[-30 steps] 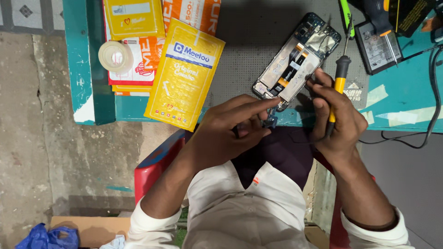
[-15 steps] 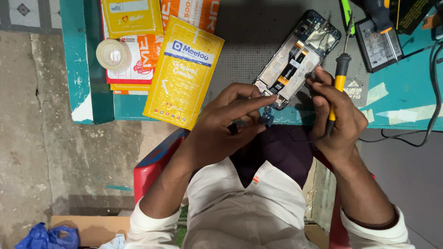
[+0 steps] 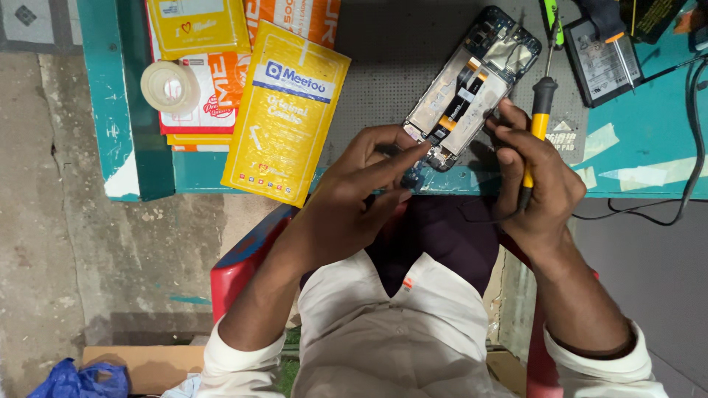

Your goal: The person uses a soldering iron to work on a small component on a disassembled smartphone motherboard. They repeatedly apply heat to the same area while holding the component with their other hand.

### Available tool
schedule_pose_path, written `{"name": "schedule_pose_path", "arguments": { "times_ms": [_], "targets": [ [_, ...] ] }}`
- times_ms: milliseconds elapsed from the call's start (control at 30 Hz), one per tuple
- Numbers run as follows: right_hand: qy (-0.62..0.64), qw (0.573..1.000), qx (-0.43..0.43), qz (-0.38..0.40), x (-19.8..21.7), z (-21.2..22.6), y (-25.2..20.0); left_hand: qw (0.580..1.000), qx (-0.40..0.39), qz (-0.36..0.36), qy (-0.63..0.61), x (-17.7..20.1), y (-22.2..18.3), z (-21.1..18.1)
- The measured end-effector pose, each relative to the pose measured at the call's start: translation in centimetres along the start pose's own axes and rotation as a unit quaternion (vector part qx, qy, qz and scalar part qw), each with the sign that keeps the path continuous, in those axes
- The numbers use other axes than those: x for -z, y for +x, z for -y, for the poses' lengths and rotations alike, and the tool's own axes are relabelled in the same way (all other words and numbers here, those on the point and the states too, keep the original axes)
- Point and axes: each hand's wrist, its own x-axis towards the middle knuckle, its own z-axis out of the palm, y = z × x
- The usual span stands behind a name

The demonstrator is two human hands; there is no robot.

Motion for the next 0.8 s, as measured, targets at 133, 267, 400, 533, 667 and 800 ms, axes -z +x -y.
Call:
{"name": "schedule_pose_path", "arguments": {
  "times_ms": [133,267,400,533,667,800],
  "targets": [
    [0.004,1.000,0.002,0.004,0.00,-0.14,0.05,1.000,-0.026,0.003,-0.016,-0.43,0.04,0.41],
    [0.009,1.000,-0.001,0.003,0.06,-0.05,-0.10,0.999,-0.004,0.013,-0.034,-0.40,0.12,0.31],
    [0.001,1.000,0.005,0.004,0.06,-0.18,-0.07,0.999,-0.030,0.019,-0.015,-0.06,0.03,-0.05],
    [0.007,1.000,0.006,0.005,-0.01,-0.32,-0.14,0.999,-0.005,0.028,-0.036,0.01,0.04,-0.30],
    [0.005,1.000,0.004,0.008,0.07,-0.35,-0.22,0.998,0.001,0.027,-0.055,-0.12,-0.02,-0.29],
    [0.005,1.000,0.003,0.009,0.08,-0.33,-0.23,0.999,-0.005,-0.013,-0.042,-0.49,-0.19,0.45]
  ]
}}
